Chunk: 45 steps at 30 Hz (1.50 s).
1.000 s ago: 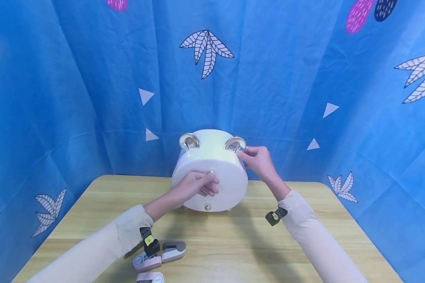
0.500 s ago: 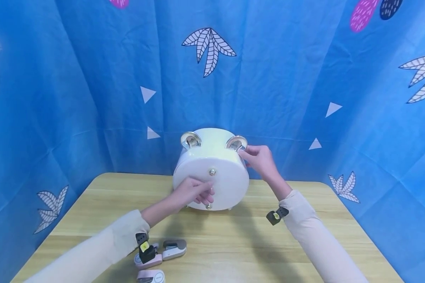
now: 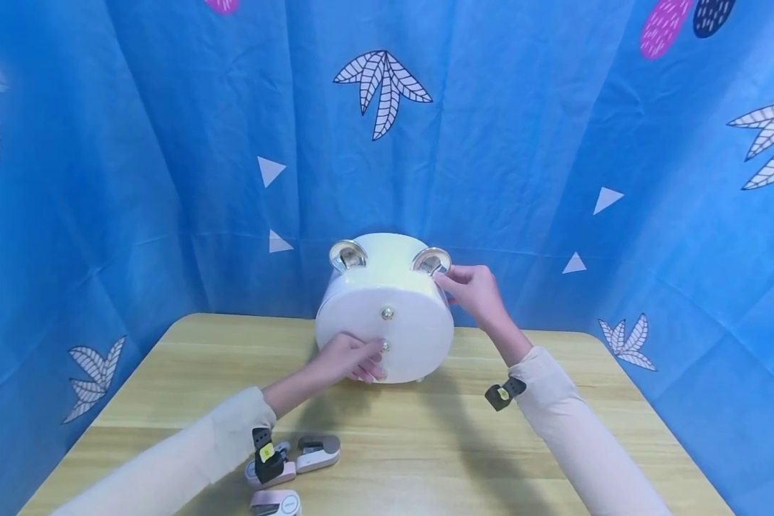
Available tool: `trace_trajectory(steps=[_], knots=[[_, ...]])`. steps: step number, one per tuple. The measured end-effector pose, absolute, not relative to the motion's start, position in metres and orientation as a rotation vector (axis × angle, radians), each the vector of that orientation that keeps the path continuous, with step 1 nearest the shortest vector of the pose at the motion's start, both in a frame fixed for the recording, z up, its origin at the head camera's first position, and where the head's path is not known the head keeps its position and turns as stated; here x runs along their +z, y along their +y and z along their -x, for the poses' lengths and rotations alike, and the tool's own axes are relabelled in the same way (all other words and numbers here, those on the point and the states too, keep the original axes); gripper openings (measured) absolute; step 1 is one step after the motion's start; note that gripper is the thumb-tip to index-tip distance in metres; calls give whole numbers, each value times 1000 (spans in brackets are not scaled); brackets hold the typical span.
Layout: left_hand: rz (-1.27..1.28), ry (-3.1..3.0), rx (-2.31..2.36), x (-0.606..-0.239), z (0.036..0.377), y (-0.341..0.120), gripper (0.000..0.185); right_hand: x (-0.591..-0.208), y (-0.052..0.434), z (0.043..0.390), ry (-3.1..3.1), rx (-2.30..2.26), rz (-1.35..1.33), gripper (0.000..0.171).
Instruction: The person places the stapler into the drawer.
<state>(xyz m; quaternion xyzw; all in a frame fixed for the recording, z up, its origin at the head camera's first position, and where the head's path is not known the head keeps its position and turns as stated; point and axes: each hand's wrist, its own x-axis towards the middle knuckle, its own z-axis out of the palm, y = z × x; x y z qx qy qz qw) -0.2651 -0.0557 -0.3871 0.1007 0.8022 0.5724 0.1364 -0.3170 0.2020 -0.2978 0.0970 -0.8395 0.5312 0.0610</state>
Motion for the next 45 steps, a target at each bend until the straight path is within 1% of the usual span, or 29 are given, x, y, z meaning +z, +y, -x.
trace_trajectory(steps=[13,22,29,37,45], knots=[[-335,2306,1672,-386,265,-49,44,-296,199,315,-2553,1619,-258,27],[-321,2301,1717,-382,262,-46,40,-297,199,316,-2549,1629,-259,28],[-254,2271,1738,-384,264,-44,37,-297,200,316,-2556,1636,-255,29],[-253,2229,1757,-386,255,-43,36,-297,198,316,-2558,1641,-242,29],[-334,2241,1714,-380,236,-48,35,-295,197,315,-2568,1626,-245,30]])
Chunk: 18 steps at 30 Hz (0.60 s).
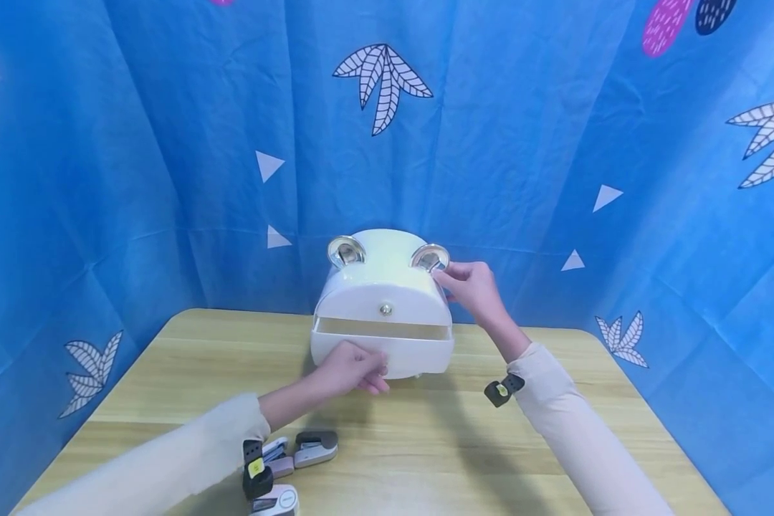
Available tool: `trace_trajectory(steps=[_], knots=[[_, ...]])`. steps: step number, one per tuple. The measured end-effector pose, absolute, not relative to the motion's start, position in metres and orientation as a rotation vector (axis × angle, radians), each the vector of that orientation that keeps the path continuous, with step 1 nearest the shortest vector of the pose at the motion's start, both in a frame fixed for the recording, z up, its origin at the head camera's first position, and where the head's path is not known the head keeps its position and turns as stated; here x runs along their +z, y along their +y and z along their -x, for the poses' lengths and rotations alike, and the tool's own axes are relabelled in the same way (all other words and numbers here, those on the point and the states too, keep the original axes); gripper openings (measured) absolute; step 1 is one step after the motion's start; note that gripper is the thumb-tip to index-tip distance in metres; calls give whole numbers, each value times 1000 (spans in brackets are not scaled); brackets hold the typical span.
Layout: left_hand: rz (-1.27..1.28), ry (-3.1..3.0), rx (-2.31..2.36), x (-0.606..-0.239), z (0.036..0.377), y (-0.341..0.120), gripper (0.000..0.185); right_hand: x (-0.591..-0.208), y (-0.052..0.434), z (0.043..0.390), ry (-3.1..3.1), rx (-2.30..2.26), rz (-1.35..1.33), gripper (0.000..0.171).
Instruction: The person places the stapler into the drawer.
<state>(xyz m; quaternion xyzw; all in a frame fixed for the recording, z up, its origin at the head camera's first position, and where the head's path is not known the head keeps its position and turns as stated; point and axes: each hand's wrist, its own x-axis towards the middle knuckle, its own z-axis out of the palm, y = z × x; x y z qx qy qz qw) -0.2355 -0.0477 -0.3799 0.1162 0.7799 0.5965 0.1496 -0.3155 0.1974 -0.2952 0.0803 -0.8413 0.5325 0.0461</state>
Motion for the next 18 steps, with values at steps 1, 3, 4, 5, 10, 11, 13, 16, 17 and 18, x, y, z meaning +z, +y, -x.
trace_trajectory(steps=[1,3,4,5,10,11,13,16,17,18], knots=[[-339,2246,1707,-379,232,-49,35,-295,197,316,-2571,1618,-248,29],[-349,2256,1691,-379,225,-50,35,-296,197,316,-2574,1608,-255,29],[-348,2262,1687,-379,221,-50,35,-296,196,316,-2574,1605,-258,28],[-347,2260,1690,-379,218,-51,35,-297,196,316,-2574,1605,-261,28],[-349,2252,1698,-376,201,-51,35,-298,196,316,-2564,1604,-279,28],[-354,2250,1701,-376,198,-51,35,-298,196,316,-2561,1605,-282,28],[-363,2254,1698,-375,194,-51,35,-298,197,316,-2556,1603,-284,28],[-380,2246,1701,-375,188,-51,36,-298,198,316,-2550,1610,-278,28],[-389,2245,1697,-375,186,-51,36,-298,198,316,-2549,1612,-274,28],[-397,2244,1693,-375,184,-51,36,-298,198,316,-2548,1612,-271,28]])
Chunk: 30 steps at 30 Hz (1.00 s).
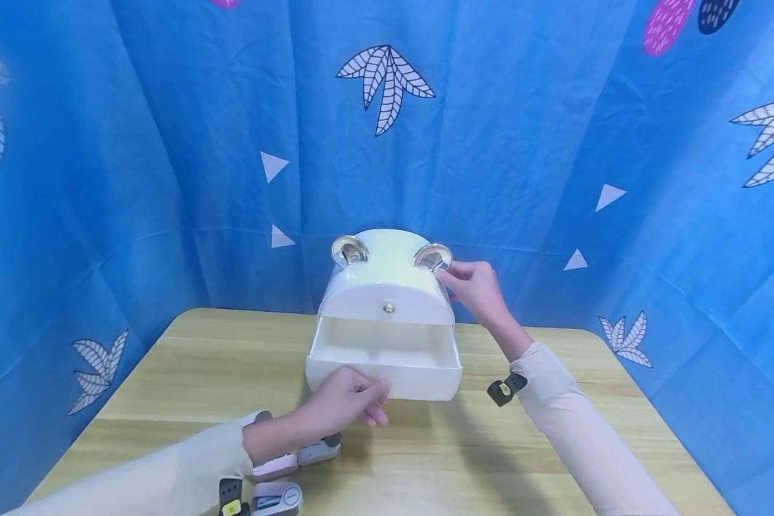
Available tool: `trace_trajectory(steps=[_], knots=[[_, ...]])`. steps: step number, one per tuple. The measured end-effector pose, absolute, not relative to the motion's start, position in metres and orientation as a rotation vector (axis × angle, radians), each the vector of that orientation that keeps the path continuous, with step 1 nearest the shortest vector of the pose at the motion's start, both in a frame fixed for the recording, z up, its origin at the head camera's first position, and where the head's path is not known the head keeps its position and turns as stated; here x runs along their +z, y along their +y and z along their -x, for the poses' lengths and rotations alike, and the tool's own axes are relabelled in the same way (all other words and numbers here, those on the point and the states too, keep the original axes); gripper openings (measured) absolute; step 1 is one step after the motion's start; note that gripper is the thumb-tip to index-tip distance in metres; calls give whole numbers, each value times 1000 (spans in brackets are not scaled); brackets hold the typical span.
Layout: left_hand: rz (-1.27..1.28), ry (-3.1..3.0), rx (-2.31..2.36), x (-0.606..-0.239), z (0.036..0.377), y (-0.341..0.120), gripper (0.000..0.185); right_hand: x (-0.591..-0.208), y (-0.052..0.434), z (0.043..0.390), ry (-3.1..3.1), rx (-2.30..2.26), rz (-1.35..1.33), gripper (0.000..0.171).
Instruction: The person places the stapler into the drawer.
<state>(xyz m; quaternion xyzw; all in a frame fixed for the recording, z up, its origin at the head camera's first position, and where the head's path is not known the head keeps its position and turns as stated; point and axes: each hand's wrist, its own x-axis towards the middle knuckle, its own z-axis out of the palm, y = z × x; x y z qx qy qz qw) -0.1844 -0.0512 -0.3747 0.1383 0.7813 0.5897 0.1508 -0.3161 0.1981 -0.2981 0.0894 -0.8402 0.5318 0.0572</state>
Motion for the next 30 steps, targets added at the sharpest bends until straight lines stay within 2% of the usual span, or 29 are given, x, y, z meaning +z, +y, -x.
trace_trajectory(steps=[18,24,30], knots=[[-551,2416,1467,-363,172,-53,38,-296,198,314,-2555,1594,-245,28],[-611,2638,1135,-335,173,-64,32,-296,197,314,-2563,1580,-251,28],[-562,2733,1128,-290,175,-83,21,-297,197,315,-2560,1572,-268,28]])
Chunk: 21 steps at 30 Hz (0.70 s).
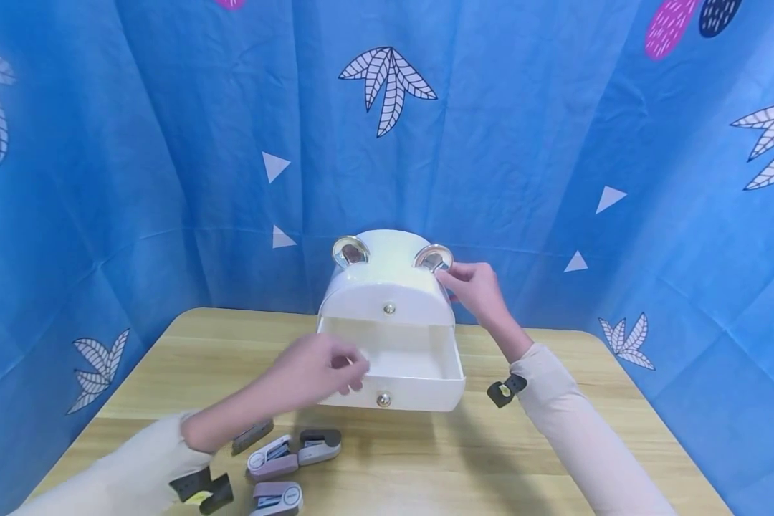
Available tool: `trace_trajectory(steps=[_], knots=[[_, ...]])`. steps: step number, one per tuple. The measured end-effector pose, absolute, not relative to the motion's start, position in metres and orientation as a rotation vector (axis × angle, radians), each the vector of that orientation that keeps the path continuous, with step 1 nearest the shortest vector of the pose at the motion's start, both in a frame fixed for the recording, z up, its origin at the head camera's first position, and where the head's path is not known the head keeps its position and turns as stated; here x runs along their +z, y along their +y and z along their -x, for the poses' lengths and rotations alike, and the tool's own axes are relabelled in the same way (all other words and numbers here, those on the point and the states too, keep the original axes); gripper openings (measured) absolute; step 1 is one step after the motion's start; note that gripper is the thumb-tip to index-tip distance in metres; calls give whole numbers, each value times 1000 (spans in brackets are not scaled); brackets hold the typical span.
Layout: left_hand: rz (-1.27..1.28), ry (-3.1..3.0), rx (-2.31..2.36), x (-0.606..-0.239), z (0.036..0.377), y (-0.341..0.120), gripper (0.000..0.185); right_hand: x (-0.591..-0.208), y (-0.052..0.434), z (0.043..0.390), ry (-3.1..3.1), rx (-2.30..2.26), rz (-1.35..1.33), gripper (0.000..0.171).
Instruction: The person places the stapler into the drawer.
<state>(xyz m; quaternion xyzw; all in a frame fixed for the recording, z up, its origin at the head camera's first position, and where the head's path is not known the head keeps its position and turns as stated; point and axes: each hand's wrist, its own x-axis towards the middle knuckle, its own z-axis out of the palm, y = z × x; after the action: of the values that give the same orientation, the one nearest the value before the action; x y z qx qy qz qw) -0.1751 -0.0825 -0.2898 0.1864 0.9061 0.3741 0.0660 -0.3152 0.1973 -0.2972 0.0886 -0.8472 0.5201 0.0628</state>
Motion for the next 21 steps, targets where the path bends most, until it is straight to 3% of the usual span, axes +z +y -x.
trace_trajectory(steps=[8,21], knots=[[-550,2995,1093,-270,200,-129,19,-296,196,314,-2571,1590,-248,29],[-582,2873,897,-328,248,-205,40,-299,197,317,-2581,1533,-269,28]])
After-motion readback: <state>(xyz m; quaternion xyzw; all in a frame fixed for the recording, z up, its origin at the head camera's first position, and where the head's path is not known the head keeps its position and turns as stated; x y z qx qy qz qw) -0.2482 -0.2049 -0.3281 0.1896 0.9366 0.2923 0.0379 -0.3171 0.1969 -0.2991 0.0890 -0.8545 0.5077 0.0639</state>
